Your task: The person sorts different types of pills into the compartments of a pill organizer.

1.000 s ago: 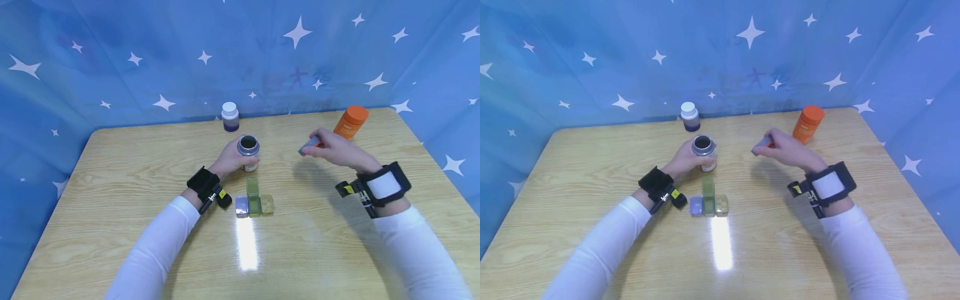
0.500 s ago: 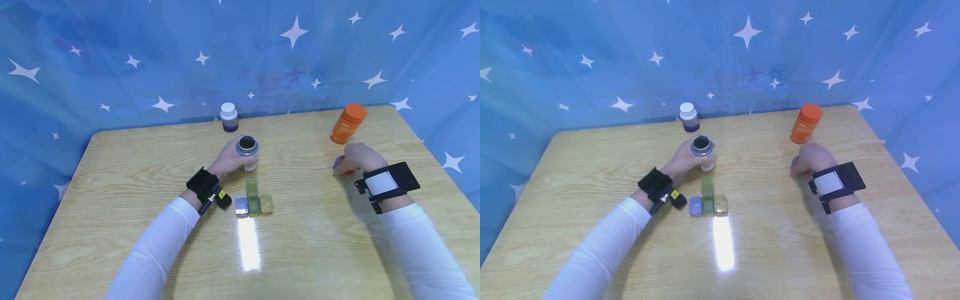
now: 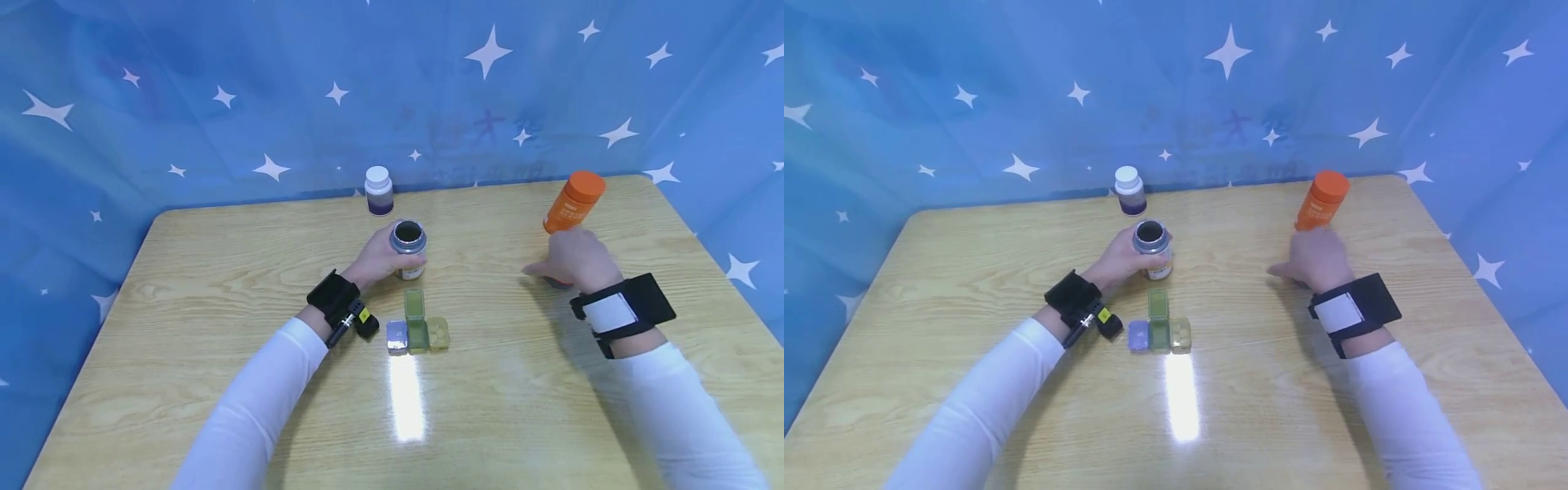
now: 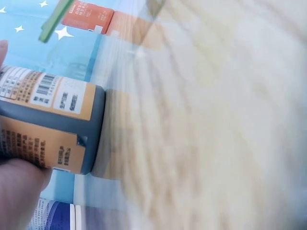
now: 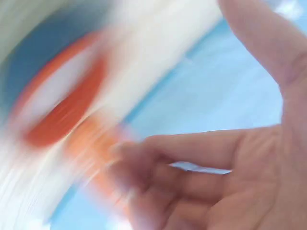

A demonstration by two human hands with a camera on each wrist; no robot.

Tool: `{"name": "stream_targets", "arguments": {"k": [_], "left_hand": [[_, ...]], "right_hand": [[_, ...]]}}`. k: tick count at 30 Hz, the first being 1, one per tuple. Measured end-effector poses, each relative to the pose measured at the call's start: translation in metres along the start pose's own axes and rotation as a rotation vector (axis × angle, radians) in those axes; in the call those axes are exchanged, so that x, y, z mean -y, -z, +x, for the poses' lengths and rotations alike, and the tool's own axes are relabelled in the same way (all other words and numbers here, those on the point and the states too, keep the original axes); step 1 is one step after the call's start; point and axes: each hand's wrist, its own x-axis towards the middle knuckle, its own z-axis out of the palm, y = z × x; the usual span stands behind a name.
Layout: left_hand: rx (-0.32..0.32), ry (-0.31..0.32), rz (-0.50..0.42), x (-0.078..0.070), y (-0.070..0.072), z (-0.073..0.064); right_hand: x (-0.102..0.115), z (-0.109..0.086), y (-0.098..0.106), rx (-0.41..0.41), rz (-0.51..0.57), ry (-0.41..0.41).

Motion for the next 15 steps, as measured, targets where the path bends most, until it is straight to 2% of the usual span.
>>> {"name": "stream_targets", "arguments": {"k": [3,5,7,10,15], "left_hand": [[-0.001,-0.004,0.013,-0.001,0.002,0.0],[0.0,-0.008,0.016,-0.001,0.003,-0.001],[0.016,-0.016,0.018,0.0,0.003,-0.001],[0.043,-0.047,0.015,0.002,0.003,-0.001],[0.05,-0.065,0.037,0.002,0.004,-0.003]], "right_hand": [[0.04,0.006,0.003,-0.066,0.092,0.221],[0.067,0.015,0.001,-0.057,0.184,0.352],[0.088,0.026,-0.007,-0.056,0.282,0.446],[0.11,0.04,-0.02,-0.037,0.43,0.501],[0.128,0.052,-0.036,-0.047,0.583,0.488]]}}
